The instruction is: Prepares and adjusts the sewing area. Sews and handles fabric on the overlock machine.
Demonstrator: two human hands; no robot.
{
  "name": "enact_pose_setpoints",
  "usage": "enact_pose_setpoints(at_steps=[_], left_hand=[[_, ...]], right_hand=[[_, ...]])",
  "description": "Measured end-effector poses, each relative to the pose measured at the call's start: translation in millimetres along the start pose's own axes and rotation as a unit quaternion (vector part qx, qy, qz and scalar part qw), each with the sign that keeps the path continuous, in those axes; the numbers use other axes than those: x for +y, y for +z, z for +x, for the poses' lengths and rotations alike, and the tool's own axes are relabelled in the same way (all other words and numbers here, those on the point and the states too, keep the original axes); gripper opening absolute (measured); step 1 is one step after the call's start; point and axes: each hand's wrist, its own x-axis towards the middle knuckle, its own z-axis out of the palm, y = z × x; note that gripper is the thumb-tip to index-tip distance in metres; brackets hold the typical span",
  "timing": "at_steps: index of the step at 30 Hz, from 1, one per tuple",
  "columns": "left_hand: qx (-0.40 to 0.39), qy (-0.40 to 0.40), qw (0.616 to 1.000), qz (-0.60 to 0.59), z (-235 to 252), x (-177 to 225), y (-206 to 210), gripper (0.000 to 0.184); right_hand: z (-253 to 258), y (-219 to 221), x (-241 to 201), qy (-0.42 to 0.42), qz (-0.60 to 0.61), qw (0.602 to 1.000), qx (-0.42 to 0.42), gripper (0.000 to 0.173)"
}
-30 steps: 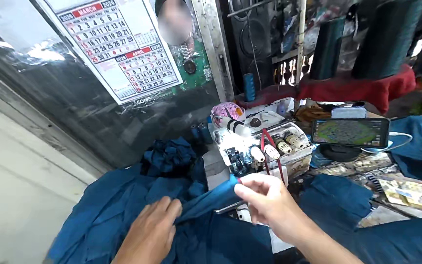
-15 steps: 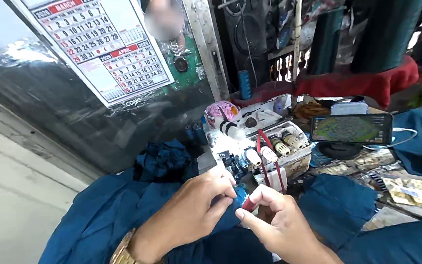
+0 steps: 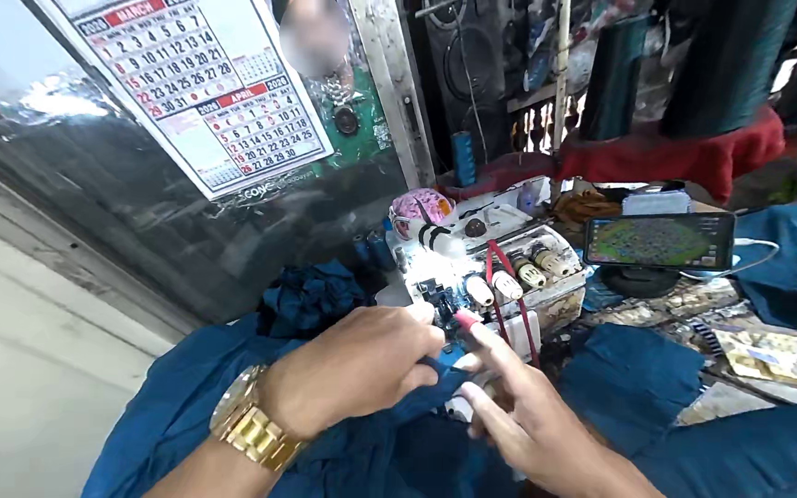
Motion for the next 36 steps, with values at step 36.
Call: enact_pose_setpoints(at_steps=[36], left_hand=[[-0.058,-0.027,0.996,-0.067,-1.9,-8.7,11.3,0.025]], right_hand=[[12.4,-14.5,-6.3,0.130,0.047,0.976,-0.170,0.020]])
